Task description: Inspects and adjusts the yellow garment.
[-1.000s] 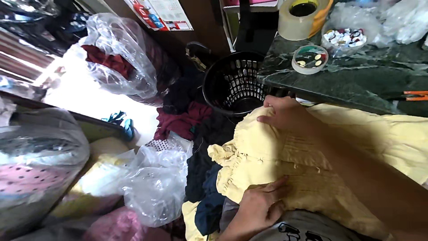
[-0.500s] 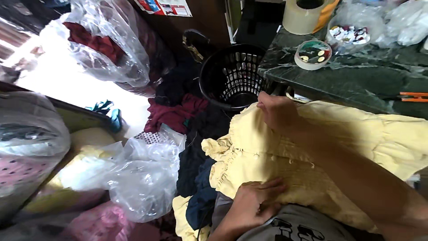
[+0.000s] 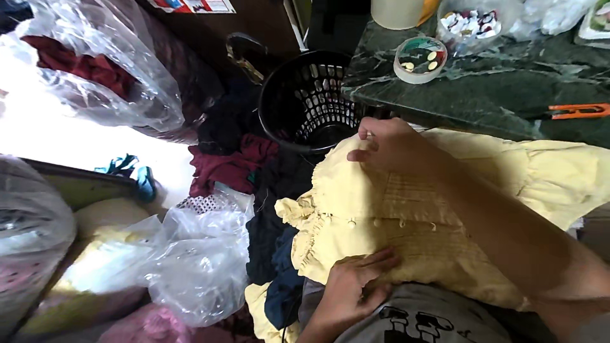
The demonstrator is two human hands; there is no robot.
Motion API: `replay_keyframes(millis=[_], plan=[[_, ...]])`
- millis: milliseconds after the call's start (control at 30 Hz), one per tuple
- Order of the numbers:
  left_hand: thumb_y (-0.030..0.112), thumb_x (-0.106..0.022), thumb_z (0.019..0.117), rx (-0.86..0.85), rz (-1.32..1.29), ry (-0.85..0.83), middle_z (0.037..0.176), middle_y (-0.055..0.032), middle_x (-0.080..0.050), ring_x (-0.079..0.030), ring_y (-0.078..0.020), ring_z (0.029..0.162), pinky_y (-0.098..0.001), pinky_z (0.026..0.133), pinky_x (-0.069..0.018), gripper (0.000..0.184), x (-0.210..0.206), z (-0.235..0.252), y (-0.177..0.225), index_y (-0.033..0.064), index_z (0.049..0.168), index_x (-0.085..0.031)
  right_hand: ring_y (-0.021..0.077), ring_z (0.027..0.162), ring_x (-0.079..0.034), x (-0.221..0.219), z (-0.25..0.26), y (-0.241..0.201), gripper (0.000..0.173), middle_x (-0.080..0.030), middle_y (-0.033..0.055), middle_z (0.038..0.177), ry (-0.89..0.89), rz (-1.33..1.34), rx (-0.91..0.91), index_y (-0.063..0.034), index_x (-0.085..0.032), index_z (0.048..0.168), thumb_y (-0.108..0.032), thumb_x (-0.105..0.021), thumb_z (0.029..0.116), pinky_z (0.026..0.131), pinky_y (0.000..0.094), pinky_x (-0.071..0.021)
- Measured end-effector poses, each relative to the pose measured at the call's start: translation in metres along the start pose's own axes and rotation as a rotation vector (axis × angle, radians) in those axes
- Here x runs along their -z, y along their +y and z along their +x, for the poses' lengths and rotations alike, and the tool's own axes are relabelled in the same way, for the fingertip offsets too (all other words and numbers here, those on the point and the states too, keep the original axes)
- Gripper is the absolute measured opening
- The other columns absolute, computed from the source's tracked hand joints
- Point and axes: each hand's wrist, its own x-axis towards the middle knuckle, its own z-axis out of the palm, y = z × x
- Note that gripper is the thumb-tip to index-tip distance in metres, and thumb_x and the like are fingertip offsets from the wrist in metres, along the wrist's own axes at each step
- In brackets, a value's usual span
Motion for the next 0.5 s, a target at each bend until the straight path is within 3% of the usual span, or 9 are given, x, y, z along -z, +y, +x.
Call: replay_keyframes(millis=[67,200,300,500], plan=[[0.038,-0.049,0.105,0.003,0.001,0.004,0.141,0.0043,-0.064,-0.061,-0.0092,0.128,-0.0361,0.103,-0.053,0.038,0.0,0.0,0.0,0.0205,0.132,-0.07,0.0349,0.078,-0.066,-0.006,-0.008,0.007,0.046,-0.063,0.0144,0.08,0.027,-0.034,0.059,-0.0032,-0.061,0.107,-0.048,-0.069,0.0958,0.069,0.0566,-0.0538],[0.038,-0.048,0.1059,0.003,0.022,0.007,0.141,0.0042,-0.064,-0.062,-0.0082,0.127,-0.0344,0.103,-0.053,0.038,-0.001,0.002,-0.001,0.0204,0.131,-0.071,0.0333,0.076,-0.067,-0.014,-0.012,0.01,0.023,-0.064,0.0126,0.076,0.083,-0.102,0.2,-0.0052,-0.064,0.094,-0.024,-0.055,0.1046,0.068,0.0557,-0.053],[0.038,-0.046,0.1063,0.012,0.098,0.011,0.142,0.005,-0.064,-0.063,-0.007,0.124,-0.0331,0.1,-0.0545,0.039,-0.001,0.002,0.003,0.0218,0.131,-0.071,0.0366,0.08,-0.07,-0.021,-0.009,0.006,0.021,-0.068,0.0156,0.08,0.198,-0.145,0.234,-0.0046,-0.066,0.097,-0.019,-0.053,0.1049,0.071,0.0573,-0.0546],[0.04,-0.042,0.1065,0.033,0.235,-0.012,0.143,0.0093,-0.062,-0.07,-0.0074,0.11,-0.0336,0.086,-0.0569,0.04,0.001,0.005,0.011,0.0263,0.127,-0.073,0.0329,0.081,-0.071,-0.04,0.01,0.008,0.018,-0.068,0.0146,0.083,0.454,-0.154,0.356,-0.0038,-0.068,0.098,-0.014,-0.054,0.104,0.07,0.0494,-0.0576]])
